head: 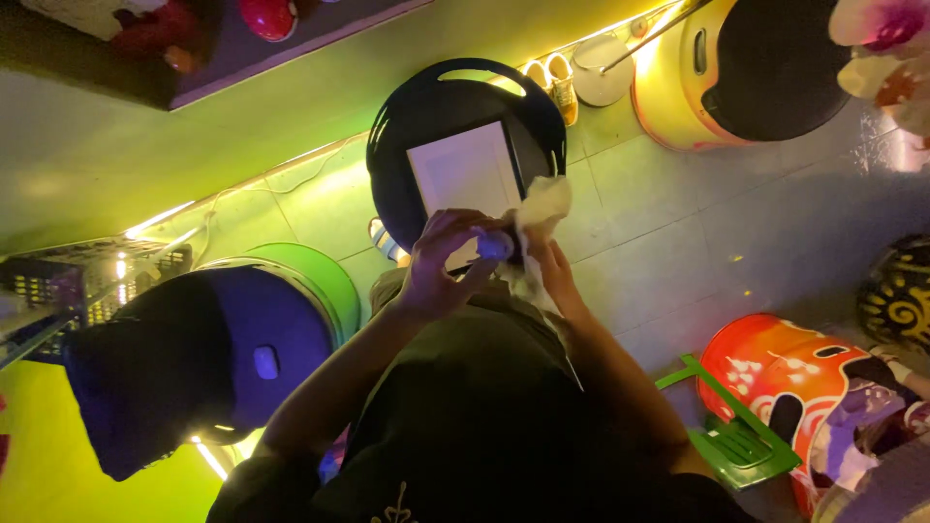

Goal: Cleaning small collectible figurines using a cloth and a bottle of cleaning liquid.

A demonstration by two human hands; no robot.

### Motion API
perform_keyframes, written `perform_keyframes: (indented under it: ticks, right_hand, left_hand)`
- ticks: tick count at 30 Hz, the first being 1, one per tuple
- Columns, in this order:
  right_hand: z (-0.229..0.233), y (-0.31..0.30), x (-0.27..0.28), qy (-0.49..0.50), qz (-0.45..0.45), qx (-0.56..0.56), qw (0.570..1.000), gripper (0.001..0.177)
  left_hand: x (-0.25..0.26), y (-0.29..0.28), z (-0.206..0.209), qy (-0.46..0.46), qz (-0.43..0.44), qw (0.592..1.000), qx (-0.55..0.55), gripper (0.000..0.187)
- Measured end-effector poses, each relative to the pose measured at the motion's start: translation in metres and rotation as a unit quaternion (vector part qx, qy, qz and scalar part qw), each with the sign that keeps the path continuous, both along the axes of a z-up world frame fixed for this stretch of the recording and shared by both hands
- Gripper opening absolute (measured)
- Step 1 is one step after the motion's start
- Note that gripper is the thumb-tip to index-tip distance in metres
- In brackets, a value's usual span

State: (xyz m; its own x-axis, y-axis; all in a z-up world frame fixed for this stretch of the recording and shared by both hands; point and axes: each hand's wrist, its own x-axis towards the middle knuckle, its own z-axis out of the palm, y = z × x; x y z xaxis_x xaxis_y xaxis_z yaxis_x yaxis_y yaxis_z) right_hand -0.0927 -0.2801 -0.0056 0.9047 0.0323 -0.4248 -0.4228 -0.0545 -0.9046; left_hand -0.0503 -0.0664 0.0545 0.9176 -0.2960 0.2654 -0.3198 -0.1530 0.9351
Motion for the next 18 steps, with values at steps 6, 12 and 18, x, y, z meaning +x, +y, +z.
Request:
perform_keyframes:
  ticks: [6, 12, 18]
  right_hand:
    - [0.027, 0.064, 0.03, 0.059, -0.08, 0.311, 0.945, 0.051]
    - [-0.017, 0.097, 0.028, 0.043, -0.063, 0.246, 0.966, 0.032]
    - [0.008, 0.121, 0.041, 0.07, -0.097, 0.25, 0.961, 0.024]
  left_hand:
    - [0.027, 0.044, -0.001, -0.038, 0.026, 0.999, -0.028, 0.043]
    - [0.053, 0.083, 0.016, -0.015, -0.017, 0.999, 0.039, 0.041]
    - [0.067, 0.103, 0.005, -0.022, -0.061, 0.996, 0.06, 0.044]
